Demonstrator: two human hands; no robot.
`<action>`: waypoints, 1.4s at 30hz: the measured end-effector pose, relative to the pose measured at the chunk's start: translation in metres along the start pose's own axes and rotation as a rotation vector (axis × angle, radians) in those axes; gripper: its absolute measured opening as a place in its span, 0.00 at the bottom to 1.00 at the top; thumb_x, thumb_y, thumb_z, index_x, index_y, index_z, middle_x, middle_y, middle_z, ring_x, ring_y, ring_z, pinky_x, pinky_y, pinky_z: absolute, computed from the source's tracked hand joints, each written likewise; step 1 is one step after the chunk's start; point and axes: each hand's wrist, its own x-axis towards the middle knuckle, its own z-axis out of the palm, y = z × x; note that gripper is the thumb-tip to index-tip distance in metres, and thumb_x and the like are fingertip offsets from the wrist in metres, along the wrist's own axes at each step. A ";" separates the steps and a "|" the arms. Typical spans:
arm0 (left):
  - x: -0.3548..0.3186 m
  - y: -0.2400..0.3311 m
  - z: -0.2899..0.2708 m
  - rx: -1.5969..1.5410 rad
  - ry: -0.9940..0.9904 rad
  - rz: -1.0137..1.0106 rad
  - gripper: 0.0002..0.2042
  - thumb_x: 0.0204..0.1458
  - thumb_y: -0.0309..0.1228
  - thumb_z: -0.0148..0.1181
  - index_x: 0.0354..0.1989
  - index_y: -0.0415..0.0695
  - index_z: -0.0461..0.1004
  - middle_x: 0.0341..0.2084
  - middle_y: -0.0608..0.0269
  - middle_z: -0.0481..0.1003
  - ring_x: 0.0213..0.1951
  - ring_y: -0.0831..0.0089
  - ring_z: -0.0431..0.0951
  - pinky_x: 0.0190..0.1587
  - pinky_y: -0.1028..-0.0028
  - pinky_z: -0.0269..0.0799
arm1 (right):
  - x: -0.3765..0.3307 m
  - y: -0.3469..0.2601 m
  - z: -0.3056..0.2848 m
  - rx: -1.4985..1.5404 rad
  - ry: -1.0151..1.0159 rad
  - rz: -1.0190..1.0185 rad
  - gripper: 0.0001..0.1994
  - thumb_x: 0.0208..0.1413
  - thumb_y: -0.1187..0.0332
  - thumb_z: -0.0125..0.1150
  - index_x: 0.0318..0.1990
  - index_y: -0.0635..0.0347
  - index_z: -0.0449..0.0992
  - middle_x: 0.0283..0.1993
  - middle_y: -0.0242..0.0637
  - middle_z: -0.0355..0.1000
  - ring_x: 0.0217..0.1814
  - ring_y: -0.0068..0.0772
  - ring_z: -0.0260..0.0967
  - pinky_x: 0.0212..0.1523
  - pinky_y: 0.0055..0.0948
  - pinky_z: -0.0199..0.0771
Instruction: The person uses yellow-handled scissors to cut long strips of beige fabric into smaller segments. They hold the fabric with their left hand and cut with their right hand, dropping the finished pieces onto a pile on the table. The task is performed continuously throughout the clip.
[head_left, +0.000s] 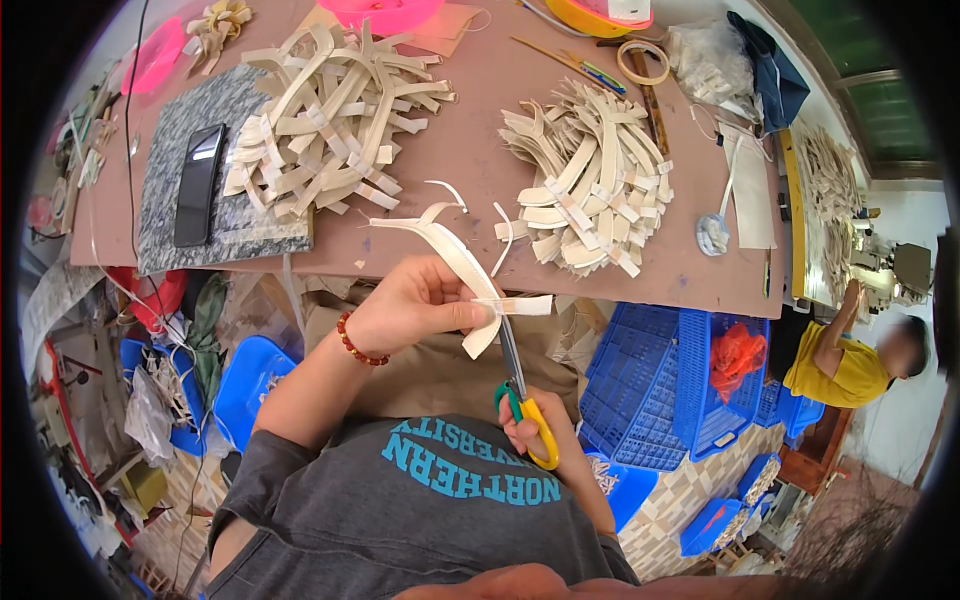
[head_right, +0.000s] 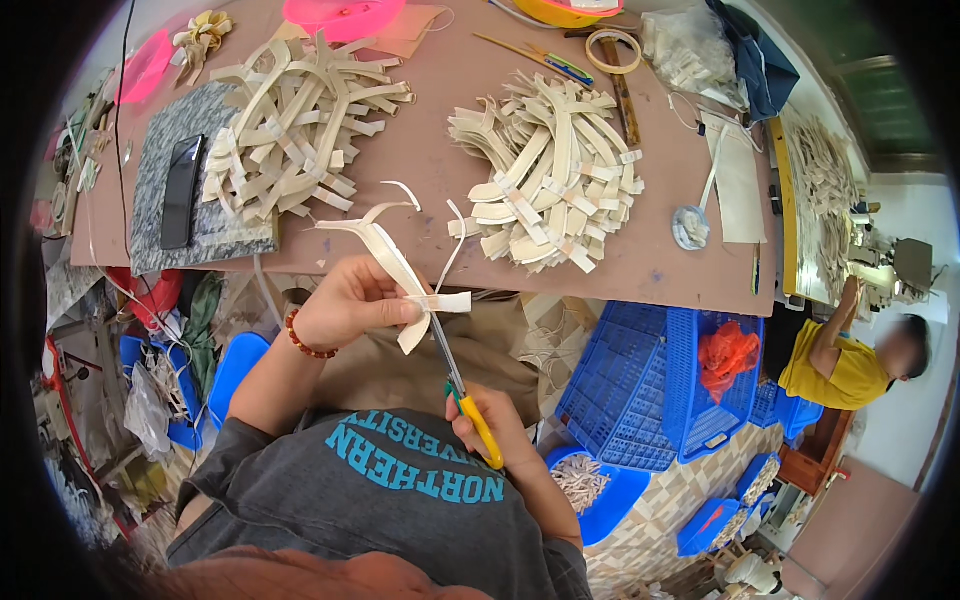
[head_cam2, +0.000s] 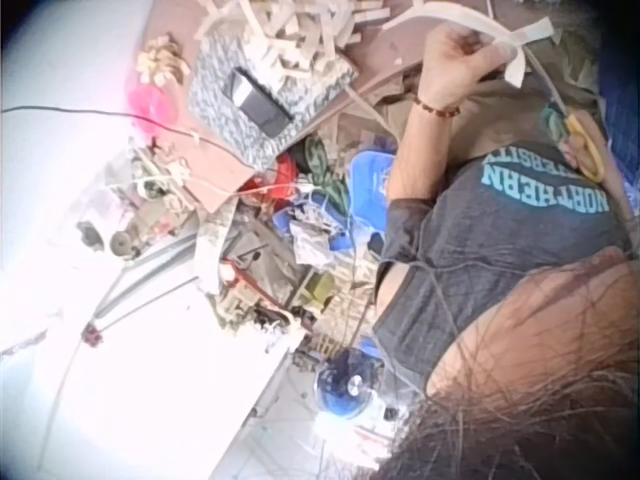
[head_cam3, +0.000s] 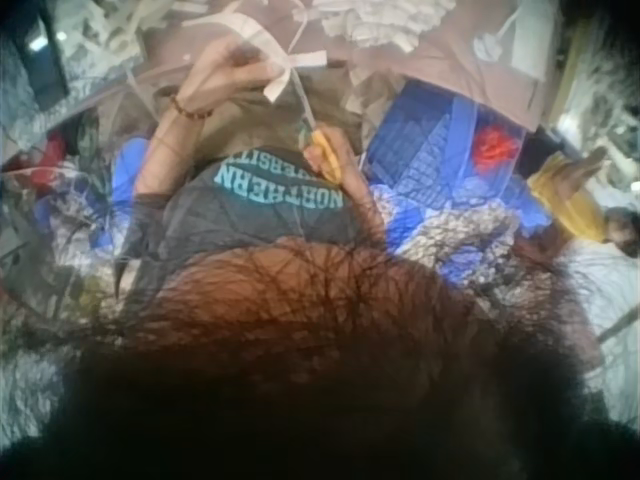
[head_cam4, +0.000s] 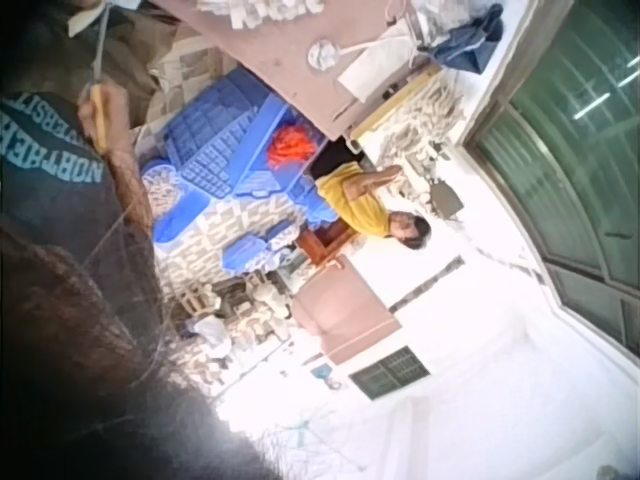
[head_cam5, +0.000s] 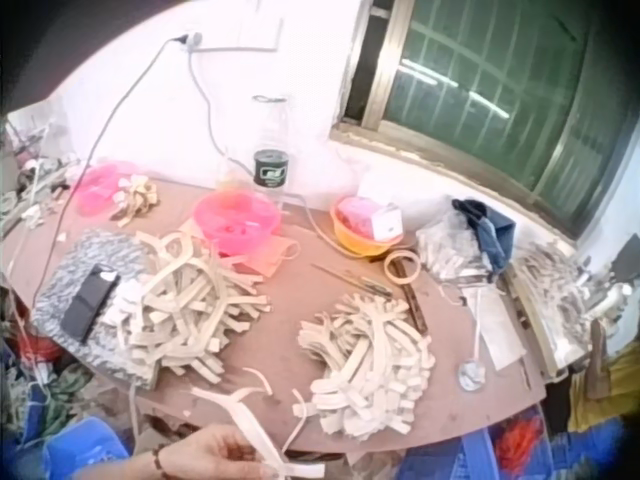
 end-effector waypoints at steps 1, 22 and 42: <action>0.000 -0.002 0.002 -0.022 0.011 0.012 0.11 0.48 0.22 0.60 0.40 0.36 0.73 0.32 0.62 0.76 0.33 0.78 0.75 0.37 0.78 0.72 | 0.000 0.002 -0.002 -0.019 0.012 0.013 0.22 0.48 0.48 0.62 0.29 0.60 0.67 0.18 0.24 0.62 0.16 0.12 0.58 0.17 0.15 0.56; -0.006 0.013 -0.004 0.151 -0.062 -0.046 0.10 0.49 0.23 0.59 0.41 0.36 0.74 0.34 0.62 0.77 0.37 0.80 0.75 0.41 0.79 0.72 | 0.000 0.002 -0.001 -0.169 -0.011 -0.037 0.14 0.50 0.59 0.59 0.28 0.61 0.68 0.21 0.27 0.62 0.23 0.16 0.59 0.25 0.19 0.59; 0.001 0.011 -0.003 0.146 -0.127 -0.114 0.13 0.49 0.22 0.59 0.44 0.36 0.72 0.34 0.63 0.76 0.36 0.79 0.75 0.41 0.79 0.72 | 0.004 0.000 0.001 -0.072 -0.040 -0.056 0.23 0.51 0.46 0.56 0.28 0.59 0.66 0.22 0.24 0.61 0.21 0.14 0.57 0.22 0.17 0.57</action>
